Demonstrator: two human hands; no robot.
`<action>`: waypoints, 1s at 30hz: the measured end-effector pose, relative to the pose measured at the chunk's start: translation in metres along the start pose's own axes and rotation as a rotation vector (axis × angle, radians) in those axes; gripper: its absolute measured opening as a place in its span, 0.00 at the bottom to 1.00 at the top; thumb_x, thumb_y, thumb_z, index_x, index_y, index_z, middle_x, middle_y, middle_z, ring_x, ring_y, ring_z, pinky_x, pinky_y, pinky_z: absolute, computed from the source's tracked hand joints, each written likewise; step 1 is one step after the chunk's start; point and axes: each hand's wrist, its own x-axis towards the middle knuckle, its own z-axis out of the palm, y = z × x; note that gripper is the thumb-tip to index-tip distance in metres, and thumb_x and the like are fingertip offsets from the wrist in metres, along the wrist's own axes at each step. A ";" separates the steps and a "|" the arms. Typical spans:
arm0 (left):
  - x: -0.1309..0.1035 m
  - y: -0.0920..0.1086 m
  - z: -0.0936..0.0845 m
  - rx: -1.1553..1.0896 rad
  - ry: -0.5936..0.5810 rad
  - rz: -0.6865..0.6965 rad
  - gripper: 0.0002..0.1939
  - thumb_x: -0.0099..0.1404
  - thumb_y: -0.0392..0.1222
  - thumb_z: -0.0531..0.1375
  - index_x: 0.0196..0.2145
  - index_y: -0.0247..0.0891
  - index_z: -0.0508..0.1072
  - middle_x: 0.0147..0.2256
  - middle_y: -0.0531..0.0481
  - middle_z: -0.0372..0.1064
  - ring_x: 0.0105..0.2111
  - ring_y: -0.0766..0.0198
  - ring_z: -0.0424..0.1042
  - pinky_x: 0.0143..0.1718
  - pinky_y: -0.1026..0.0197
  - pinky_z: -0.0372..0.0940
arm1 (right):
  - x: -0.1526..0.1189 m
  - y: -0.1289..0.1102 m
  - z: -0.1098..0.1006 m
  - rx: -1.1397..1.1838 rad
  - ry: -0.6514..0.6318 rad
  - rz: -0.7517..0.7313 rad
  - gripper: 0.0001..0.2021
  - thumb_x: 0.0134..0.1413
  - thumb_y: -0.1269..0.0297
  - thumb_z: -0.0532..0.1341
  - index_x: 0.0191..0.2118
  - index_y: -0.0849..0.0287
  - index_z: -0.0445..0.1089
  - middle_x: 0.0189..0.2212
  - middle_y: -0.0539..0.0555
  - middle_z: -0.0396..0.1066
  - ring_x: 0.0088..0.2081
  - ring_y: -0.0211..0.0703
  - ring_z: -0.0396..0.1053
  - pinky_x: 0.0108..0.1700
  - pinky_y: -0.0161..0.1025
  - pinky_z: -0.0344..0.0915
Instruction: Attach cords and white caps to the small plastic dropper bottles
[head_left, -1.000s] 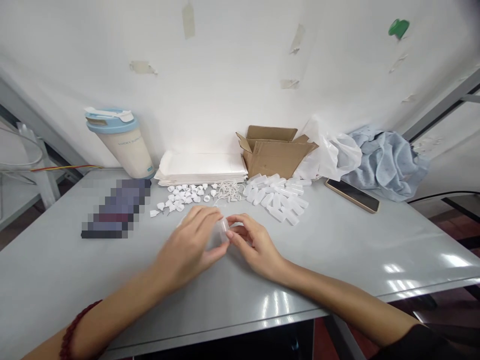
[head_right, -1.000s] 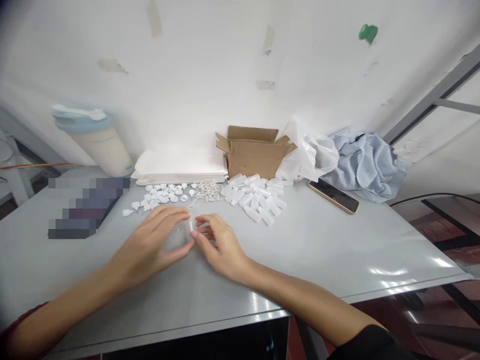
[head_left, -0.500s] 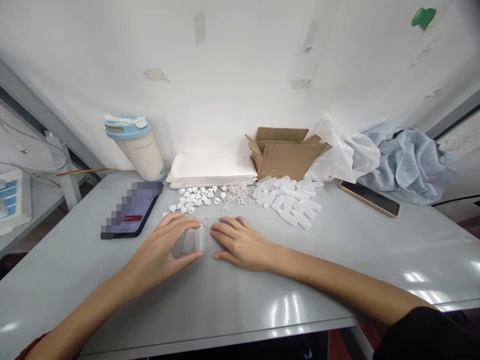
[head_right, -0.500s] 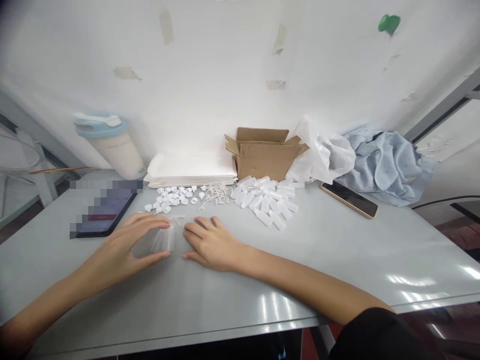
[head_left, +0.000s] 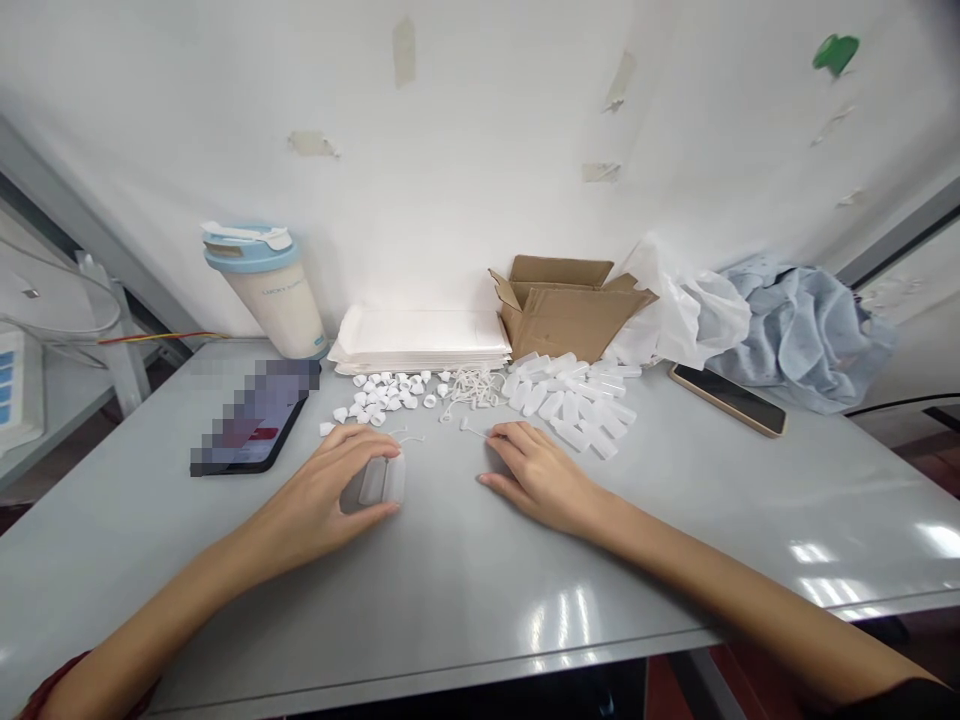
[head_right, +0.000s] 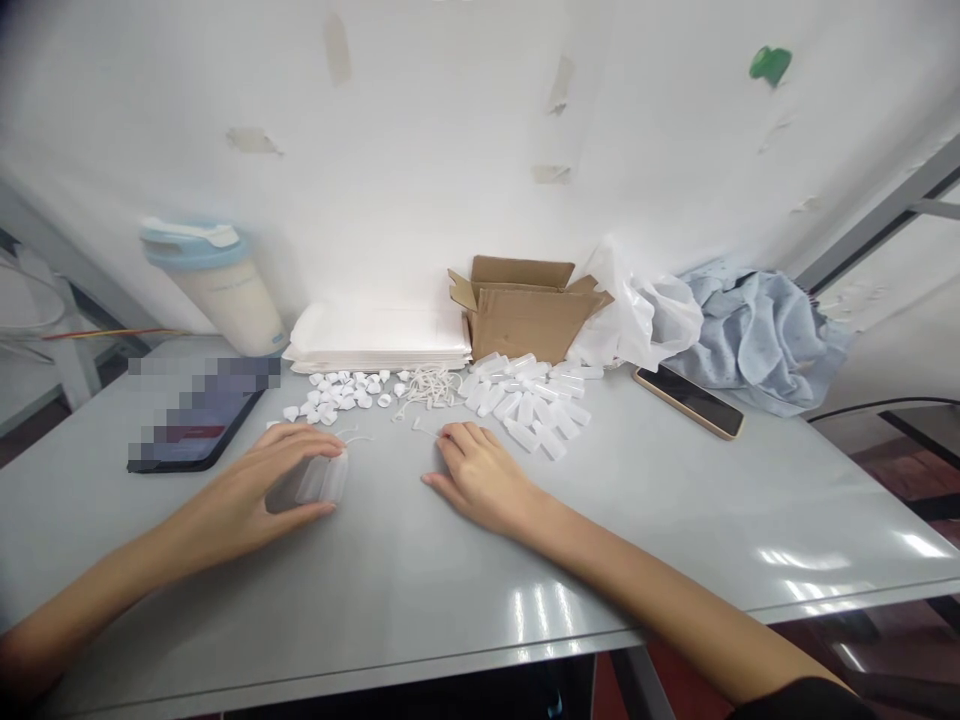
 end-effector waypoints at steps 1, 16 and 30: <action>0.000 0.000 0.000 0.002 -0.003 0.002 0.19 0.60 0.48 0.63 0.48 0.44 0.70 0.47 0.45 0.73 0.53 0.49 0.67 0.50 0.48 0.69 | -0.001 0.000 0.000 0.008 0.007 0.007 0.14 0.63 0.59 0.55 0.47 0.63 0.69 0.46 0.66 0.68 0.47 0.56 0.67 0.47 0.57 0.69; -0.001 -0.003 -0.001 0.034 -0.041 0.000 0.20 0.60 0.45 0.61 0.50 0.44 0.68 0.49 0.47 0.71 0.54 0.50 0.65 0.50 0.50 0.68 | -0.002 0.002 0.001 -0.007 -0.013 0.000 0.17 0.63 0.60 0.56 0.52 0.64 0.67 0.52 0.65 0.68 0.53 0.57 0.64 0.52 0.57 0.67; 0.040 0.020 -0.003 0.047 -0.019 0.032 0.18 0.70 0.47 0.51 0.53 0.37 0.65 0.50 0.42 0.67 0.53 0.51 0.63 0.52 0.48 0.63 | 0.001 0.005 -0.010 0.352 0.009 0.044 0.18 0.58 0.60 0.61 0.52 0.62 0.68 0.51 0.64 0.69 0.54 0.51 0.66 0.55 0.53 0.65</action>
